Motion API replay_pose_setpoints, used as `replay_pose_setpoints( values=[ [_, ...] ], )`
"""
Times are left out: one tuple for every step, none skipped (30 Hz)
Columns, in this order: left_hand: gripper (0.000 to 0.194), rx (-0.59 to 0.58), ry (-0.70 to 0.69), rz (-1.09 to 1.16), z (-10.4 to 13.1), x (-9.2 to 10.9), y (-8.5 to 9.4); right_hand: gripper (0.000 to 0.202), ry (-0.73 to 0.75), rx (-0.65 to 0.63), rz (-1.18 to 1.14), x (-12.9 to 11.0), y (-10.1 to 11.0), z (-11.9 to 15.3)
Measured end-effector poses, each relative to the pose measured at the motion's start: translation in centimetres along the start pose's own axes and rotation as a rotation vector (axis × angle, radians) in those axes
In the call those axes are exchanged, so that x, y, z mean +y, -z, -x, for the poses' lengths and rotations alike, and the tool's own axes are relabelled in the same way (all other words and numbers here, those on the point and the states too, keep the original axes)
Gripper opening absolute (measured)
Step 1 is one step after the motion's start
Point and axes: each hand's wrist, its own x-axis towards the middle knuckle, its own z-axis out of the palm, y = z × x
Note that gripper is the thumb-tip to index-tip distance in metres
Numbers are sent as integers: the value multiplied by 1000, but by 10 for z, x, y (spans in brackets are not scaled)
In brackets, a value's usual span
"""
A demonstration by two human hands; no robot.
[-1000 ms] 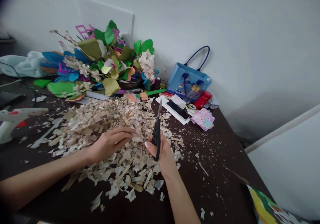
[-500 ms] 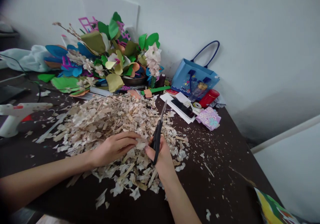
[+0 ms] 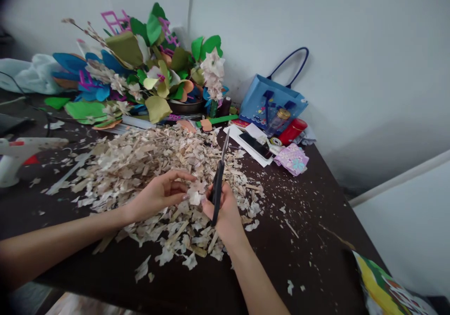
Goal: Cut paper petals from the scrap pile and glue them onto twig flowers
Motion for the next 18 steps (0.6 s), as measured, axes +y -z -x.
replay_pose_setpoints(
  values=[
    [33, -16, 34, 35, -1, -1, 0, 29, 3, -14, 17, -2, 0, 1],
    [35, -29, 57, 65, -1, -2, 1, 28, 6, -23, 30, -4, -1, 2],
    [37, -36, 72, 89, -2, -2, 1, 28, 9, -26, 39, -5, -1, 3],
    [39, -36, 83, 109, -2, -2, 2, 27, 14, -26, 44, -6, -2, 3],
    [40, -31, 90, 126, -2, -2, 2, 27, 20, -23, 47, -6, -2, 3],
    [41, -22, 95, 142, -2, 0, 2, 27, 25, -22, 51, -5, -2, 3],
    [41, -13, 98, 157, -2, 1, 2, 27, 29, -25, 54, -4, -2, 4],
    [40, -5, 101, 171, -2, 2, 2, 26, 30, -30, 54, -3, -2, 4],
    [40, -3, 108, 181, -2, 3, 2, 26, 27, -39, 53, -3, -2, 4],
    [39, -7, 117, 189, -2, 4, 2, 27, 22, -49, 52, -2, -1, 4],
    [39, -13, 124, 194, -1, 4, 2, 27, 15, -59, 52, -1, -1, 4],
    [39, -18, 125, 192, -1, 3, 2, 27, 6, -67, 53, -1, -1, 5],
    [40, -23, 118, 183, -1, 2, 2, 27, -2, -74, 56, 0, -1, 5],
    [42, -29, 106, 169, -1, 1, 3, 28, -12, -79, 62, 0, -1, 6],
    [43, -35, 89, 156, -1, 1, 3, 28, -20, -83, 69, 0, -1, 6],
    [43, -44, 74, 148, -1, 0, 3, 28, -27, -87, 73, 0, -2, 6],
    [42, -58, 66, 148, -1, 0, 4, 28, -31, -89, 73, 0, -2, 7],
    [38, -75, 68, 154, -1, 0, 4, 28, -36, -93, 71, 0, -3, 7]
  ],
)
